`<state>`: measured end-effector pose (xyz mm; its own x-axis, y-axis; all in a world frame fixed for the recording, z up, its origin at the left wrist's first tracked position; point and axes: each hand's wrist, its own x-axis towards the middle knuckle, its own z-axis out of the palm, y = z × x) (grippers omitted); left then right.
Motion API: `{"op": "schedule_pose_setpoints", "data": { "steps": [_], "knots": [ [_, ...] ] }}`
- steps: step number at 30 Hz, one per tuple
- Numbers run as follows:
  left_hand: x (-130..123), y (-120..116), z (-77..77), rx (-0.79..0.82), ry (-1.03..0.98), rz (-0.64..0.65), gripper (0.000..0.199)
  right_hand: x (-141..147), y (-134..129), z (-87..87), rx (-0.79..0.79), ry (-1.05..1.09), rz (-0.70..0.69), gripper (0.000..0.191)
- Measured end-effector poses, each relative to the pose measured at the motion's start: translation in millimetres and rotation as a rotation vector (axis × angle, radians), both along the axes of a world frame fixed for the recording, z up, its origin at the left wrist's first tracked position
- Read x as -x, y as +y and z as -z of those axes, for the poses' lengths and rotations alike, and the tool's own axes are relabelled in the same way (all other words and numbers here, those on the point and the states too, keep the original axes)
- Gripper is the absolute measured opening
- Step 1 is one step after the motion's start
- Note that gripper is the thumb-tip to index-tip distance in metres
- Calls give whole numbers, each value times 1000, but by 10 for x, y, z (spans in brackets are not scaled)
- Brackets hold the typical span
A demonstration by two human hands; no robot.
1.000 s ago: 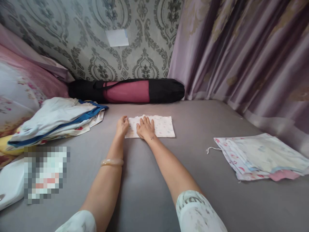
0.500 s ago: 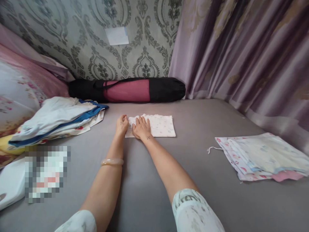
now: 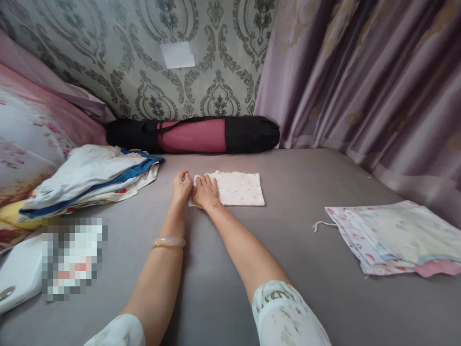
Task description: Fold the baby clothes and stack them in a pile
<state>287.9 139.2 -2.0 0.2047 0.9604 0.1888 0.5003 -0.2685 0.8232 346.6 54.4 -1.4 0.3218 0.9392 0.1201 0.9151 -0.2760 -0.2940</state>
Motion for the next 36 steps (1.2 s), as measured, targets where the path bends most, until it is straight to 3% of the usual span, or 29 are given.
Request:
{"op": "schedule_pose_setpoints", "data": {
  "steps": [5,9,15,19,22,27,32,36],
  "knots": [
    [21,-2,-66,-5,11,-4,40,4,45,-51,31,-10,-2,57],
    [65,-10,-147,-39,14,-44,41,98,72,-112,19,-80,-87,57],
    [90,-12,-164,-44,9,-98,42,193,60,-73,46,-54,-96,55],
    [62,-7,-159,-37,-12,-90,40,142,56,-114,57,-2,-125,56],
    [29,-14,-165,-52,-4,-70,42,14,-18,-194,-22,12,-57,55],
    [-123,-155,-125,-172,113,133,36,-396,-327,-236,-71,-73,94,53],
    [-318,-435,-28,-327,411,432,44,-679,-578,-110,27,-93,73,52],
    [-362,-545,21,-269,582,500,44,-691,-613,-41,49,-93,69,52]
  ]
}}
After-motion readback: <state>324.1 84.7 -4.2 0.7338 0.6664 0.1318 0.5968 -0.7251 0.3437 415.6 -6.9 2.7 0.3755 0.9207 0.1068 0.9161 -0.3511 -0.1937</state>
